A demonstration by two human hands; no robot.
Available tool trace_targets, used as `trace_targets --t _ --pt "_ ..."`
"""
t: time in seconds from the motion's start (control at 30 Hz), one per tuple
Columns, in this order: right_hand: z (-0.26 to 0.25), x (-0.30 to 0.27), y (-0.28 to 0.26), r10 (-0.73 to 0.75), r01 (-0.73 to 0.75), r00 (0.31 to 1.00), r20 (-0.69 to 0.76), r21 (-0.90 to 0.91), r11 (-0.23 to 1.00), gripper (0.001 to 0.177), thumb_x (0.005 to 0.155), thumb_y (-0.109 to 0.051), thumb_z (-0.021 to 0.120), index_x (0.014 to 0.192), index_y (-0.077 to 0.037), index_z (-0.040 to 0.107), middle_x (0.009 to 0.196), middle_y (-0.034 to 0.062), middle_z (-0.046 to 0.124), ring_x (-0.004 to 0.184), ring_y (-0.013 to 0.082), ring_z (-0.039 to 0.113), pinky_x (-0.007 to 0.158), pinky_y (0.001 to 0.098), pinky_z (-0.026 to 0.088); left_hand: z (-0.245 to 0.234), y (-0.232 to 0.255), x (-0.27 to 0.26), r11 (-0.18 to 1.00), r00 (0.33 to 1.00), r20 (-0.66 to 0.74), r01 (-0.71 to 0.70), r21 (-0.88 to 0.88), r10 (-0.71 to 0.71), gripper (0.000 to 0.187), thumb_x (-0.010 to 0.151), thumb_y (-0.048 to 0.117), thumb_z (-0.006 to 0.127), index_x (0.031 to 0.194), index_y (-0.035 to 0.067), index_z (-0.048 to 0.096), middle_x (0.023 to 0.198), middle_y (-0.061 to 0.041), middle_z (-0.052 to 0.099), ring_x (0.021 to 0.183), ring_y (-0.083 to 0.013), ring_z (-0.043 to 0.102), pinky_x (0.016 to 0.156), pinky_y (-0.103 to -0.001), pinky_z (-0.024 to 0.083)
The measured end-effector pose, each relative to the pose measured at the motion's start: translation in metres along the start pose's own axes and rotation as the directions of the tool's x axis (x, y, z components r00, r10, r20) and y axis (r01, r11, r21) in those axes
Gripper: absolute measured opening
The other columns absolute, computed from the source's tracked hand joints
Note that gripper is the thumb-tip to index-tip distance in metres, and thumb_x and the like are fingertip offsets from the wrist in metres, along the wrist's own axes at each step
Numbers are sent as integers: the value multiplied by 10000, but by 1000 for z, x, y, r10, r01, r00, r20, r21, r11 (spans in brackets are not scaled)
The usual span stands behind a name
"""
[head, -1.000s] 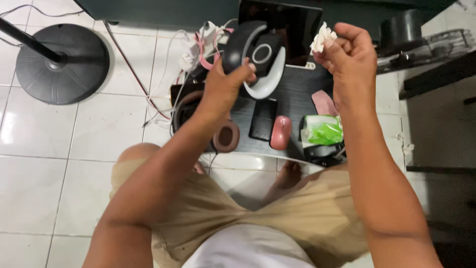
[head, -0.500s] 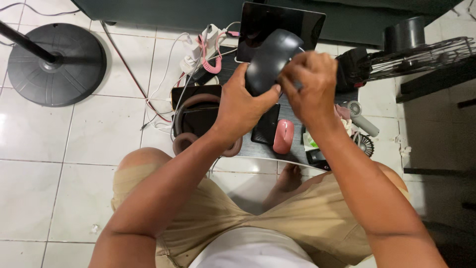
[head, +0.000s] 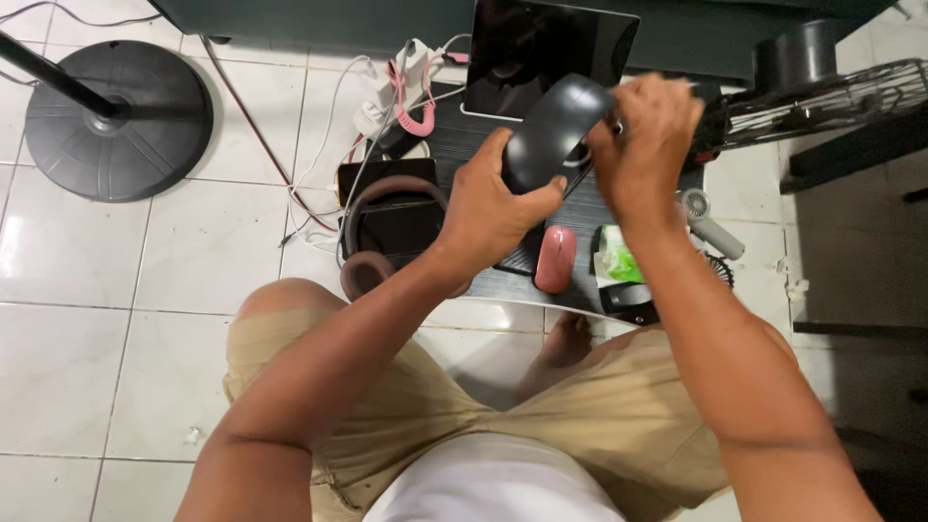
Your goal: The person sits on the floor and wipes a ring light with a white cloth, cleaning the outer and inner surfaces. The person then plugs in the ring light, turns it on, and continues wiping the illuminated surface.
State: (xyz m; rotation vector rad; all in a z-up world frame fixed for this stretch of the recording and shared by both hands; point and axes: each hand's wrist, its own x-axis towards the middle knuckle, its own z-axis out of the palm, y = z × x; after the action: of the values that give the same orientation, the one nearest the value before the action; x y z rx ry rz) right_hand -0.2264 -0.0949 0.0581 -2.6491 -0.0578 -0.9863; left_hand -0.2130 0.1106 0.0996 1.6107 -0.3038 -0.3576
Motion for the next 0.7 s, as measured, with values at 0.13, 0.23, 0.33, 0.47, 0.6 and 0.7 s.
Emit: trace_targets --t 0.13,0.23,0.33,0.47,0.6,0.7 --pt "2 -1 3 15 -27 995 102 122 992 154 827 -124 844 849 -94 694 997 51 651 1038 294 546 953 445 392 -4 2 3 996 995 -29 -90 29 90 398 803 227 809 1104 20 651 924 -59 752 827 -101 695 759 -282 580" --pt "1 1 5 0 1 999 40 -37 999 157 832 -99 840 826 -72 686 1012 93 629 1055 310 543 901 447 379 -4 1 3 995 996 -40 -81 59 83 449 799 250 807 1154 35 635 920 -46 747 815 -96 698 755 -273 582" --pt "-2 -6 1 22 -23 1000 -17 -38 999 117 839 -73 786 942 -95 735 1044 61 654 1058 286 549 967 444 389 -2 -1 0 999 1000 -24 -9 44 10 442 786 250 801 1140 30 655 913 -67 755 806 -111 692 737 -285 580" --pt "7 -11 -6 -108 108 992 60 -2 994 159 816 -116 844 925 -111 728 1050 40 678 1046 288 551 928 460 374 -5 -5 5 995 993 -57 -101 -11 100 458 808 254 797 1173 18 652 954 -70 760 851 -108 699 776 -290 582" --pt "6 -10 -2 -64 68 997 43 -106 992 116 837 -135 842 894 -148 741 1024 29 664 1063 285 545 941 457 377 -5 -14 5 995 993 -76 -92 44 95 479 790 269 814 1159 18 640 938 -69 752 829 -108 703 758 -297 589" --pt "3 0 -2 -57 58 998 8 -157 986 82 883 -109 806 908 -129 731 1016 39 651 1043 279 543 946 448 370 -2 -14 9 995 995 -63 -80 58 84 470 779 274 819 1143 27 654 925 -73 753 822 -111 698 760 -295 583"
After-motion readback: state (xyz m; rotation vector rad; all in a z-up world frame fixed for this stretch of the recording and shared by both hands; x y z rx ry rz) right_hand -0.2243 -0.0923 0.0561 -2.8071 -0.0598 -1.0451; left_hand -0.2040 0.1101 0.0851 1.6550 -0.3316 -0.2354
